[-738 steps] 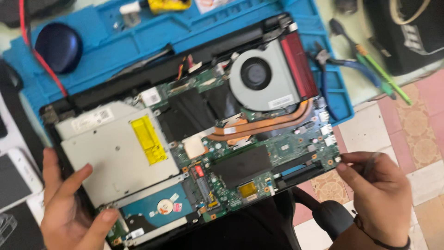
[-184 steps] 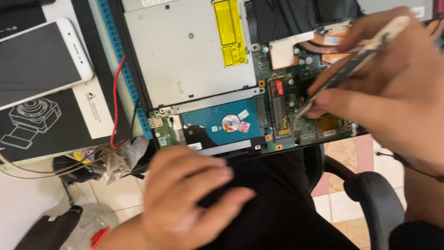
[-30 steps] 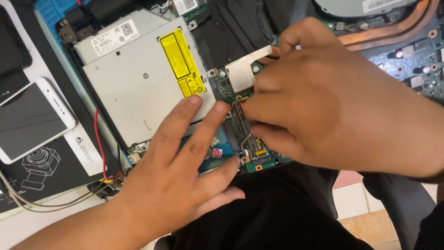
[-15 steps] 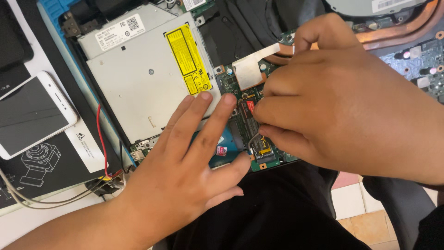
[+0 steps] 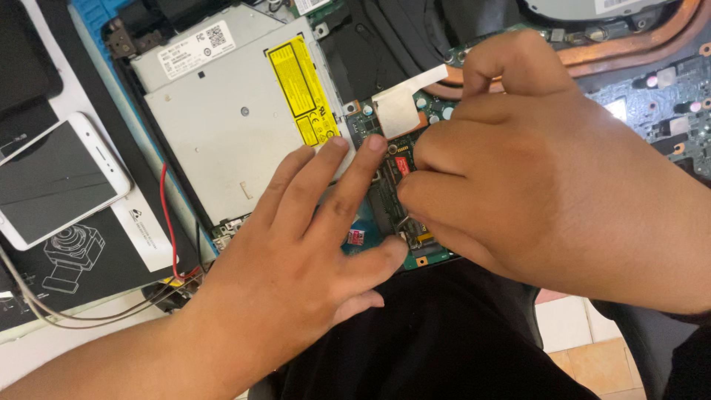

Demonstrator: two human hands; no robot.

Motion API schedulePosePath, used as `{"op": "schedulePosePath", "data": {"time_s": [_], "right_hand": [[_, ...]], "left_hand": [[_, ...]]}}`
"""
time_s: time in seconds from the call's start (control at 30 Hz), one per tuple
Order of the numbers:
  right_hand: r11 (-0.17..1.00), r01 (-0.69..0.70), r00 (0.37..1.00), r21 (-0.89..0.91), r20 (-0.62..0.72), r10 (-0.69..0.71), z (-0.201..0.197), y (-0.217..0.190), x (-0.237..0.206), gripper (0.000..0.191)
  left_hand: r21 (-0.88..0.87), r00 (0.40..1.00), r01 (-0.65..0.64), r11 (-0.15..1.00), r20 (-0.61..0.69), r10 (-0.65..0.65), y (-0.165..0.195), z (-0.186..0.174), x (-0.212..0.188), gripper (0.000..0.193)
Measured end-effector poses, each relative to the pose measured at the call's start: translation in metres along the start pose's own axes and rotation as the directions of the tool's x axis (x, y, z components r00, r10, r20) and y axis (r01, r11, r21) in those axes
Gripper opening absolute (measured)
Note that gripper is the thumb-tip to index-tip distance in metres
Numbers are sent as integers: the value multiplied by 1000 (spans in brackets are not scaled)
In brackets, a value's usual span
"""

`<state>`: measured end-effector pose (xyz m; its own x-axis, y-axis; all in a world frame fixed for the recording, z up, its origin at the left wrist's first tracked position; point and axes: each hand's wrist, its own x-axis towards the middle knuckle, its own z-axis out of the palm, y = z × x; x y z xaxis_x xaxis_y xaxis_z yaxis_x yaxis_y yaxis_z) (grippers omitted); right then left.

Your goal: The person works on a disassembled laptop on a repair bench, prying at the hinge area with a spudger-like tool, then uses tweezers to grip and reseat a RAM module in the motherboard slot, pressing it into place by hand.

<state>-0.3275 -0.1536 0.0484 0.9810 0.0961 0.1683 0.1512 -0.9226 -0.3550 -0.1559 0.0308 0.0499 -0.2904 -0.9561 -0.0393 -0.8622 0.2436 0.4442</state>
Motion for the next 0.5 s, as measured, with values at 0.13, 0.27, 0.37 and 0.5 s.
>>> {"op": "schedulePosePath", "data": {"time_s": [0.13, 0.27, 0.37, 0.5], "right_hand": [[998, 4, 1000, 56, -23, -3, 2, 5, 4, 22], [984, 21, 1000, 174, 0, -21, 5, 16, 8, 22], [962, 50, 999, 269, -17, -47, 5, 23, 11, 19], [964, 23, 997, 264, 70, -43, 6, 29, 17, 21]], "left_hand": [[2, 1000, -16, 1000, -7, 16, -1, 0, 1, 56], [-28, 999, -37, 999, -28, 36, -4, -4, 0, 57], [-3, 999, -43, 999, -23, 43, -5, -6, -3, 58], [-44, 996, -67, 997, -64, 64, -6, -2, -5, 59]]}}
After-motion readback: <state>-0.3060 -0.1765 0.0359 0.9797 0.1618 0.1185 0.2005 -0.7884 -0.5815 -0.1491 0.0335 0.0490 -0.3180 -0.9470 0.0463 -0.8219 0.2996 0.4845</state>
